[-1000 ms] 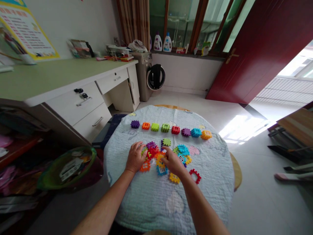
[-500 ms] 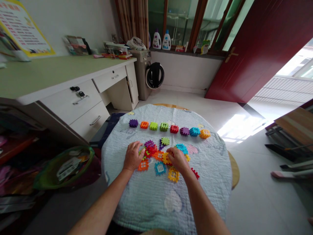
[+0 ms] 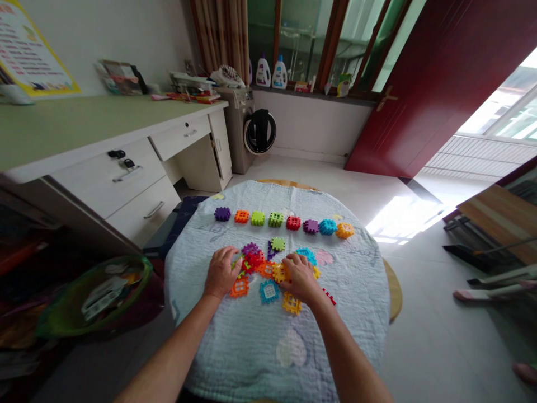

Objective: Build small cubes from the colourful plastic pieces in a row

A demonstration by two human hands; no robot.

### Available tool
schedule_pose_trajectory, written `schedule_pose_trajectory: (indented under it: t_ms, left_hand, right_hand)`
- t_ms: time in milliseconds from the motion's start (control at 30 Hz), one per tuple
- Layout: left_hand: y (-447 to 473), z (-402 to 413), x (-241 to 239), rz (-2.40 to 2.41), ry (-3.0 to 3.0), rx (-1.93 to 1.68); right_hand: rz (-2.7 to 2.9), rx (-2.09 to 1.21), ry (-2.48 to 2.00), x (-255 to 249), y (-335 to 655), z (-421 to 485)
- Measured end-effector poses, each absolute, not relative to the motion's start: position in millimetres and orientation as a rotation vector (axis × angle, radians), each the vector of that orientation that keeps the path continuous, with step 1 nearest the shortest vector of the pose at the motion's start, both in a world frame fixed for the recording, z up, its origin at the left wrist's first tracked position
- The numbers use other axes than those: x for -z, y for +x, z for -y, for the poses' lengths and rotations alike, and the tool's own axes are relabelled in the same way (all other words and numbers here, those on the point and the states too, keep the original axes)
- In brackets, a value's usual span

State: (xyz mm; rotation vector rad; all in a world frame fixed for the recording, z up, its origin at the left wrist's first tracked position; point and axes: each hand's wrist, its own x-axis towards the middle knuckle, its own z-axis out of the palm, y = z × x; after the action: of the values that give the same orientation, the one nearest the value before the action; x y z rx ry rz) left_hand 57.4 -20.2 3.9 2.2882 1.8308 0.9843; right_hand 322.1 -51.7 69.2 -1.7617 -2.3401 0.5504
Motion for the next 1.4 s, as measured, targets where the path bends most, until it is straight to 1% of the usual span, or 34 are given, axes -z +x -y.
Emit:
schedule_pose_trajectory:
  t_ms: [400, 767, 1067, 1167, 1300, 1400]
  left_hand:
    - [56.6, 19.4, -2.9, -1.799, 2.263, -0.984]
    - [57.2, 19.4, -4.8, -1.787, 2.229, -1.003]
    - [57.9, 19.7, -6.7, -1.79, 2.219, -0.973]
    - [57.4, 19.5, -6.8, -1.785, 2.218, -0.964]
    - [55.1, 19.5, -5.0, -1.758, 2.224, -0.981]
    - [52.4, 18.4, -2.1, -1.738, 2.248, -1.005]
  right_hand:
    - [2.189, -0.523, -1.757, -68.0, 334.2, 42.0]
    - [2.458, -0.541, -1.761, -72.5, 314.7, 38.9]
    - [2.534, -0.488, -1.742, -71.8, 312.4, 33.4]
    - [2.484, -0.463, -1.708, -71.3, 311.3, 33.6]
    - [2.305, -0.429, -1.657, -75.2, 331.9, 33.9]
    - [2.208, -0.398, -1.665, -78.1, 374.1, 28.3]
